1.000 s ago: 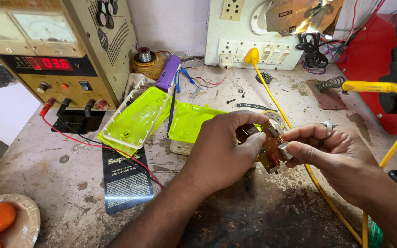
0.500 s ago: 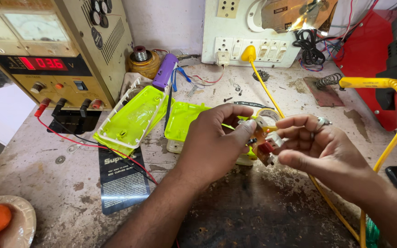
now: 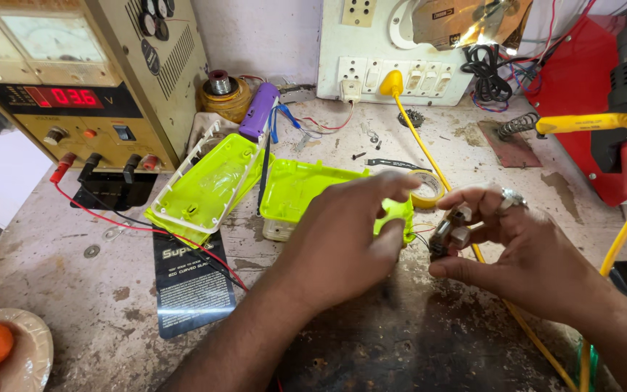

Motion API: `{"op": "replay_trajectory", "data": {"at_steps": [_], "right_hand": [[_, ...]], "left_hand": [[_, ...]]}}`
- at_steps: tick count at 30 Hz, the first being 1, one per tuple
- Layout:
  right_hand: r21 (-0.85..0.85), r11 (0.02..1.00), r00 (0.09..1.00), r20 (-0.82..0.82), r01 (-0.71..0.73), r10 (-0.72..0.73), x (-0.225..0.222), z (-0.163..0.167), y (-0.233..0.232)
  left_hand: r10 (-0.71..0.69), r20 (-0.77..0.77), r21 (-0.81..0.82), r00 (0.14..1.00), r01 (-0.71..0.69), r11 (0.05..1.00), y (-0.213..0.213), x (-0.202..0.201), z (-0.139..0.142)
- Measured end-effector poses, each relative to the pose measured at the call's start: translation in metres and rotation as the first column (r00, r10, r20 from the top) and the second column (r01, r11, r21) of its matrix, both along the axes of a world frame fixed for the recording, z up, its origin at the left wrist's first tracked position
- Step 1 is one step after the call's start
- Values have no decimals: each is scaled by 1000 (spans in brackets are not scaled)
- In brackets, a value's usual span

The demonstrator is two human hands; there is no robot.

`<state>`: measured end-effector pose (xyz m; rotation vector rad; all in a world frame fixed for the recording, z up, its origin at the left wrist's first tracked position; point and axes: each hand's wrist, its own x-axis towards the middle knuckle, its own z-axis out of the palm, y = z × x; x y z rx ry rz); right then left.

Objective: The person connects the red and black leads from a bench DC power supply to a small green circuit board removed from a plastic emergency light housing, adjusting the supply's voltage knob and probing the board's contacts. They flip and reposition the board, test a switch component, and hold the board against the light housing while checking its response.

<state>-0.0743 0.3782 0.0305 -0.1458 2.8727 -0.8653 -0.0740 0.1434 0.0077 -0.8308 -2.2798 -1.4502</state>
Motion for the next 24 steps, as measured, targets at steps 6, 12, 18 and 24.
{"op": "replay_trajectory", "data": {"at_steps": [6, 12, 18, 24], "right_hand": [[153, 951, 928, -224, -267, 297, 2, -10, 8], [54, 797, 724, -384, -602, 573, -2, -21, 18], [-348, 722, 800, -212, -598, 561, 2, -28, 19], [-564, 766, 923, 17, -309, 385, -5, -38, 16]], "left_hand": [[73, -180, -465, 981, -150, 872, 1, 2, -2], [45, -370, -397, 928, -201, 895, -3, -9, -11], [210, 218, -328, 953, -131, 935, -33, 15, 37], [247, 407, -509, 880, -7, 861, -11, 26, 46]]}}
